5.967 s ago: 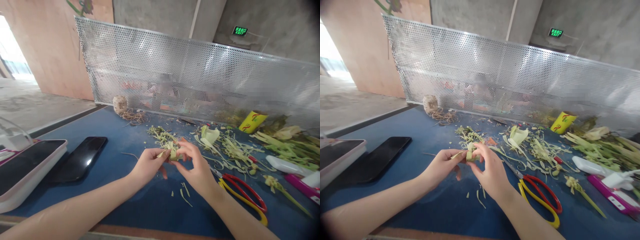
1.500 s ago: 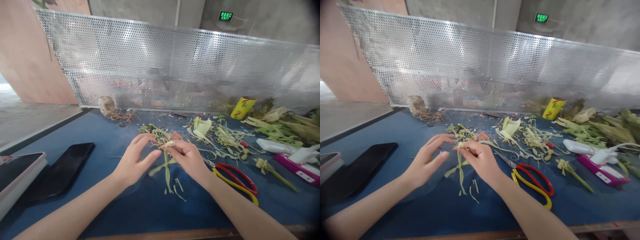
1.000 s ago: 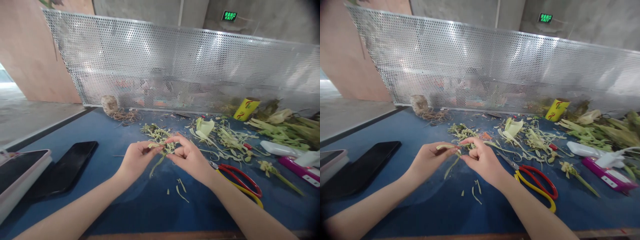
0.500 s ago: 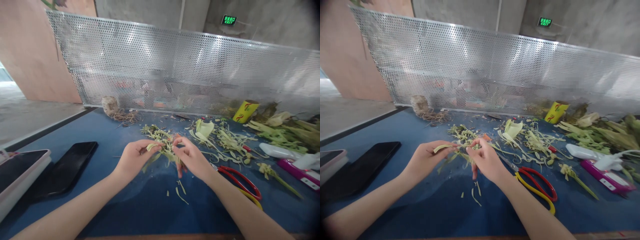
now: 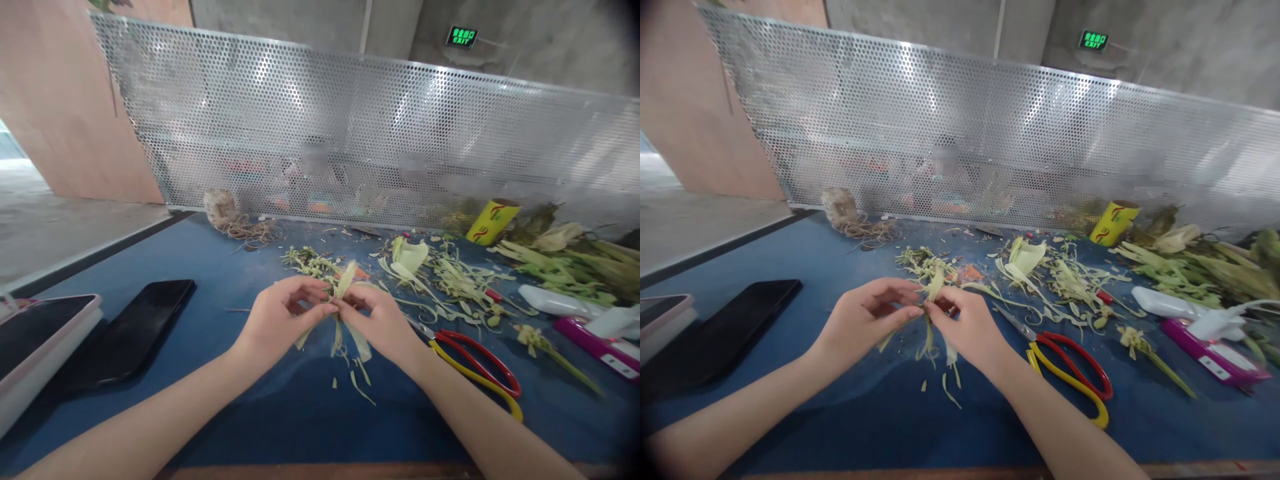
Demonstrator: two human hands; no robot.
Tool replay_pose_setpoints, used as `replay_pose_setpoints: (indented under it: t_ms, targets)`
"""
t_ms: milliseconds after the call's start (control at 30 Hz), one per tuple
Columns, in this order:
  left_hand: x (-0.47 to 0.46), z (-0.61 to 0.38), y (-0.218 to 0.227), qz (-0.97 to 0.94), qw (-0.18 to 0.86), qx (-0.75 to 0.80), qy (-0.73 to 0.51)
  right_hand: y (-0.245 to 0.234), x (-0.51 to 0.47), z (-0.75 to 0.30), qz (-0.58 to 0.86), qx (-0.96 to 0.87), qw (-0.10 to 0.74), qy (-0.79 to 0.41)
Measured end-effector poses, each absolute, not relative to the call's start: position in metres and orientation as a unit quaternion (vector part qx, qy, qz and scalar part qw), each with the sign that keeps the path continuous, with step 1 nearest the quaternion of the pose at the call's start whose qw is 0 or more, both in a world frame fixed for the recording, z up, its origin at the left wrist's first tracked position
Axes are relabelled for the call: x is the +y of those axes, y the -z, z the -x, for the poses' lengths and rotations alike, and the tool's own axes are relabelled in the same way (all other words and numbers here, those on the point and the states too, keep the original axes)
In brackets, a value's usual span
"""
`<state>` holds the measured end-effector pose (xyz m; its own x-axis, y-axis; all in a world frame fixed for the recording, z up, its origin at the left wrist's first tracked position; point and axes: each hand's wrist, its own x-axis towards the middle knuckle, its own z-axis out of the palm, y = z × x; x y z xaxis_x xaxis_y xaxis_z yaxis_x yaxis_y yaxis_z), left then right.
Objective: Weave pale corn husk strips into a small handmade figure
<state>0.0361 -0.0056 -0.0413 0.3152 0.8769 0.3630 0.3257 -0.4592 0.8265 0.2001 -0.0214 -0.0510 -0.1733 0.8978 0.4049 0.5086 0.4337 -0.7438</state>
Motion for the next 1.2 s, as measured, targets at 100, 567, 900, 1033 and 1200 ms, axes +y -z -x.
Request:
replay_pose_setpoints:
  t_ms: [100,567,900,1033,1200]
  targets:
    - [-0.006,-0.034,0.04,-0.751,0.326,0.43,-0.38,0.05,-0.022,-0.201,0.493,-0.711,0.446,-0.227]
    - [-0.01,-0.037,0.036,-0.797,0.359,0.424,-0.237,0.044,-0.026,-0.201,0.509,-0.695,0.48,-0.167]
    - [-0.01,-0.032,0.041,-0.76,0.392,0.432,-0.287,0.046,-0.021,-0.209,0.49,-0.701,0.45,-0.257]
    - [-0.006,-0.03,0.041,-0.775,0.338,0.421,-0.329,0.047,-0.021,-0.211,0.436,-0.672,0.49,-0.344]
    - [-0.001,-0.025,0.037,-0.844,0.219,0.397,-0.288,0.045,-0.022,-0.214,0.418,-0.67,0.488,-0.372]
